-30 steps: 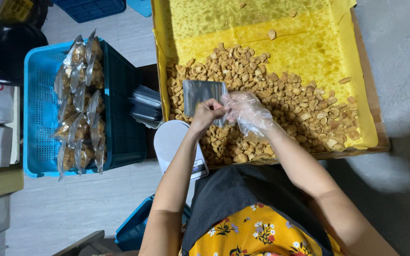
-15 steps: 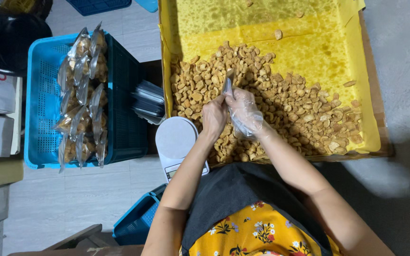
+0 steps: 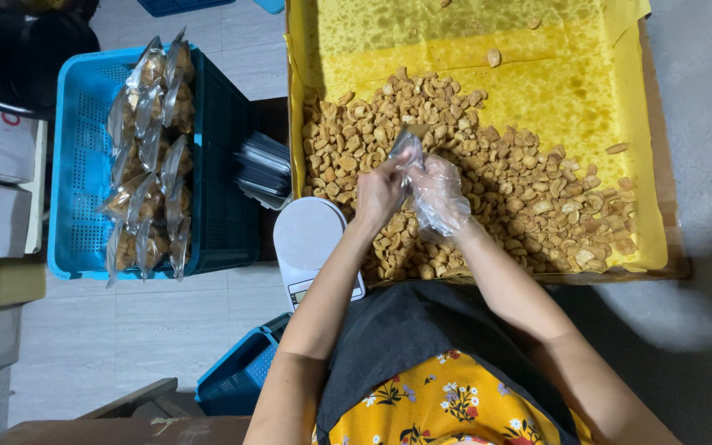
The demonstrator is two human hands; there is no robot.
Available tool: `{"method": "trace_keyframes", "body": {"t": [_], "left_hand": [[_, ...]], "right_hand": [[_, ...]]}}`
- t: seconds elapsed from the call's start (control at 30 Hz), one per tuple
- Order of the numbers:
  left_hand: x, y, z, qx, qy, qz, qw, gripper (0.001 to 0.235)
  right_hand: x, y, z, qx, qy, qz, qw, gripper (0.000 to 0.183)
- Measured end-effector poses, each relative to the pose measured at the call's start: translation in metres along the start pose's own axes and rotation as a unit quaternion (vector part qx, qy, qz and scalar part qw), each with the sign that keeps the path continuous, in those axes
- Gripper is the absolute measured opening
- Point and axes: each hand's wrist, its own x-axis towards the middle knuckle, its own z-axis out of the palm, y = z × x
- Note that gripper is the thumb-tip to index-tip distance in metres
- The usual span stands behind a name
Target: The person puts food items into bags, weighs them on a scale, and places the filled bags into a blue crate.
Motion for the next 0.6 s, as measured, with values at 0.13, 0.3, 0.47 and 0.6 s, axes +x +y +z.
{"method": "trace_keyframes", "body": {"t": [0.13, 0.3, 0.47, 0.6], "left_hand": [[-0.008, -0.008, -0.009, 0.228, -0.005, 0.130, 0.965, 0.063], [-0.012, -0.014, -0.014, 0.328, 0.022, 0.114, 0.938, 0.091], [-0.007, -0.007, -0.025, 0.262, 0.181, 0.148, 0.936, 0.096], [-0.018, -0.011, -0.031, 0.231, 0.095, 0.050, 0.967, 0.095]], "right_hand": [[0.019, -0.002, 0.003, -0.206, -0.005, -0.121, 0.971, 0.015], [0.039, -0.005, 0.030, -0.437, 0.070, -0.136, 0.886, 0.014], [0.018, -0.031, 0.042, -0.347, 0.004, -0.079, 0.934, 0.022], [0.010, -0.046, 0.053, -0.301, 0.004, -0.089, 0.949, 0.026]]}}
